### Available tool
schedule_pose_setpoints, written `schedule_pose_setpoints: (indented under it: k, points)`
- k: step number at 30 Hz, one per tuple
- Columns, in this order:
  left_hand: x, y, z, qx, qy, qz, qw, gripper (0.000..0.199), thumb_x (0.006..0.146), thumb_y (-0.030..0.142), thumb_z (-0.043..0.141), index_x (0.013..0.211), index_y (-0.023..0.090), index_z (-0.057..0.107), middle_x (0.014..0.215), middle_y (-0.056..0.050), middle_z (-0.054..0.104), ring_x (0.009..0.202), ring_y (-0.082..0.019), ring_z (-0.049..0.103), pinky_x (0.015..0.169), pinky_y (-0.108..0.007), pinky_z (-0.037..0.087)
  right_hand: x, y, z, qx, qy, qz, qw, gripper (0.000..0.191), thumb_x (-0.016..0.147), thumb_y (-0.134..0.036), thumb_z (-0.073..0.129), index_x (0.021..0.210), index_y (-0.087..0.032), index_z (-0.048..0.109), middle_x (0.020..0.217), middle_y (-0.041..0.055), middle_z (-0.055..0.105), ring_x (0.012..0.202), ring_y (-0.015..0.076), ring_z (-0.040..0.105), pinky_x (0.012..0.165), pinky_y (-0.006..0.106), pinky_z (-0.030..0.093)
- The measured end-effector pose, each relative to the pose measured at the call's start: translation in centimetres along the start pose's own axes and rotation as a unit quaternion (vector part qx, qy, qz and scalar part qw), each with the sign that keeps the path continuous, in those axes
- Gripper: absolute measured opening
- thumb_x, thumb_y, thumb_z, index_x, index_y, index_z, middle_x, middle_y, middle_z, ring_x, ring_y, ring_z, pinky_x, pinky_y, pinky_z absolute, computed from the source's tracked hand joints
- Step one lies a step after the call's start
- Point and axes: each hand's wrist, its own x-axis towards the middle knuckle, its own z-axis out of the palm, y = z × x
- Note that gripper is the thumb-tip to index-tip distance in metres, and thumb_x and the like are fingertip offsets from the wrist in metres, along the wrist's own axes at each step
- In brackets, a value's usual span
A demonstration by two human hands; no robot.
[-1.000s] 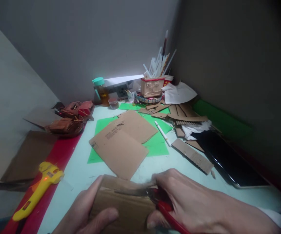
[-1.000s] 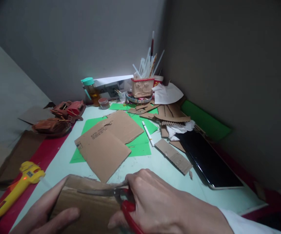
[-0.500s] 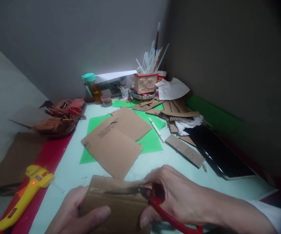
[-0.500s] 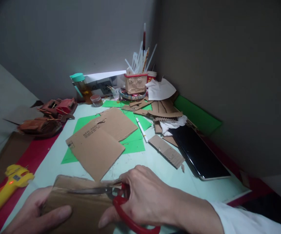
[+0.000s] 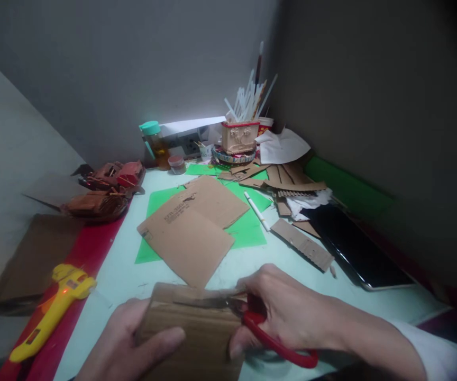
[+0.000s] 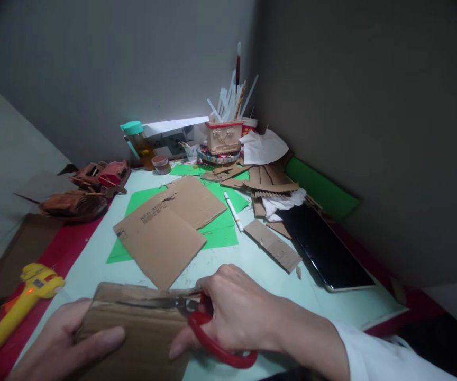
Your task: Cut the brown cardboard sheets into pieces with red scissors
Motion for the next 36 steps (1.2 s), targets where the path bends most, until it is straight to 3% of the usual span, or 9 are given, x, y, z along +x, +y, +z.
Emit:
schedule_pose_setpoints:
  k: [3, 7, 10, 13, 17, 23, 27, 30, 36]
  points:
    - [0.1, 0.2, 0.0, -0.086, -0.089, -0.009, 0.992, 0.046, 0.071, 0.059, 0.077, 0.105, 0.028, 0.082, 0.099, -0.005, 0.084, 0.08, -0.028, 0.076, 0.066, -0.03, 0.062, -0.6, -0.6, -0.8, -0.003, -0.033, 0.027, 0.999, 0.051, 0.062, -0.061, 0.085, 0.066, -0.018, 0.057, 0.058, -0.004, 0.053, 0.055, 0.012, 0.046, 0.046, 0.023, 0.034]
    - [0.4, 0.4, 0.3, -0.167, -0.155, 0.059, 0.972, 0.03, 0.079, 0.051, 0.075, 0.102, 0.032, 0.083, 0.104, -0.002, 0.083, 0.085, -0.025, 0.076, 0.065, -0.027, 0.062, -1.4, -0.7, -1.8, 0.01, -0.096, 0.01, 0.995, 0.037, 0.066, -0.042, 0.085, 0.079, -0.018, 0.06, 0.065, -0.0039, 0.058, 0.058, 0.0126, 0.05, 0.047, 0.021, 0.036]
    - [0.6, 0.5, 0.5, -0.197, -0.163, 0.064, 0.965, 0.026, 0.08, 0.047, 0.075, 0.1, 0.032, 0.083, 0.094, -0.001, 0.084, 0.069, -0.021, 0.076, 0.062, -0.024, 0.062, -2.2, -0.4, -1.7, -0.03, -0.051, -0.012, 0.998, 0.024, 0.075, -0.03, 0.075, 0.091, -0.016, 0.064, 0.075, 0.0, 0.065, 0.063, 0.0138, 0.053, 0.053, 0.022, 0.039]
    - [0.5, 0.7, 0.8, -0.237, -0.167, 0.054, 0.956, 0.022, 0.079, 0.042, 0.077, 0.097, 0.033, 0.084, 0.08, 0.003, 0.084, 0.058, -0.016, 0.073, 0.066, -0.024, 0.062, -2.9, 0.0, -0.9, -0.057, 0.028, -0.019, 0.998, 0.024, 0.085, -0.038, 0.067, 0.093, -0.015, 0.067, 0.079, 0.0035, 0.068, 0.065, 0.0153, 0.055, 0.057, 0.025, 0.039]
    - [0.2, 1.0, 1.1, -0.288, -0.187, 0.046, 0.938, 0.013, 0.078, 0.037, 0.079, 0.09, 0.035, 0.084, 0.073, 0.005, 0.082, 0.058, -0.013, 0.071, 0.066, -0.021, 0.06, -3.5, 0.2, 0.2, -0.007, 0.005, -0.018, 1.0, 0.022, 0.088, -0.038, 0.064, 0.089, -0.017, 0.068, 0.075, 0.0018, 0.07, 0.061, 0.0137, 0.055, 0.053, 0.024, 0.036]
    - [0.1, 0.4, 0.8, -0.173, -0.145, 0.018, 0.974, 0.04, 0.072, 0.05, 0.08, 0.105, 0.027, 0.082, 0.099, -0.005, 0.084, 0.095, -0.03, 0.074, 0.079, -0.034, 0.059, -3.3, 0.1, 0.2, 0.05, -0.042, -0.002, 0.998, 0.012, 0.084, -0.024, 0.06, 0.083, -0.016, 0.068, 0.077, 0.0009, 0.077, 0.061, 0.0134, 0.059, 0.048, 0.021, 0.036]
    - [-0.1, 0.4, 0.8, -0.117, -0.111, 0.021, 0.987, 0.039, 0.07, 0.055, 0.08, 0.1, 0.031, 0.084, 0.09, -0.002, 0.083, 0.084, -0.025, 0.071, 0.078, -0.03, 0.057, -3.0, 0.0, 0.5, 0.059, -0.049, 0.009, 0.997, 0.016, 0.083, -0.031, 0.068, 0.079, -0.016, 0.07, 0.072, -0.0017, 0.074, 0.059, 0.012, 0.055, 0.049, 0.021, 0.037]
    - [-0.1, 0.6, 0.8, -0.099, -0.121, 0.039, 0.987, 0.036, 0.069, 0.059, 0.079, 0.096, 0.037, 0.084, 0.085, 0.002, 0.081, 0.08, -0.021, 0.068, 0.075, -0.024, 0.055, -2.6, -0.2, 0.7, 0.02, -0.018, 0.001, 1.0, 0.031, 0.075, -0.045, 0.08, 0.069, -0.017, 0.067, 0.066, -0.0022, 0.068, 0.06, 0.0124, 0.055, 0.053, 0.022, 0.037]
    - [0.4, 0.0, 0.3, -0.1, -0.179, 0.067, 0.976, 0.033, 0.077, 0.051, 0.075, 0.107, 0.038, 0.081, 0.091, 0.003, 0.081, 0.085, -0.022, 0.07, 0.078, -0.026, 0.057, -2.2, -0.1, 1.2, -0.018, -0.01, -0.003, 1.0, 0.028, 0.078, -0.044, 0.077, 0.073, -0.018, 0.067, 0.068, 0.0001, 0.071, 0.061, 0.0136, 0.057, 0.056, 0.024, 0.038]
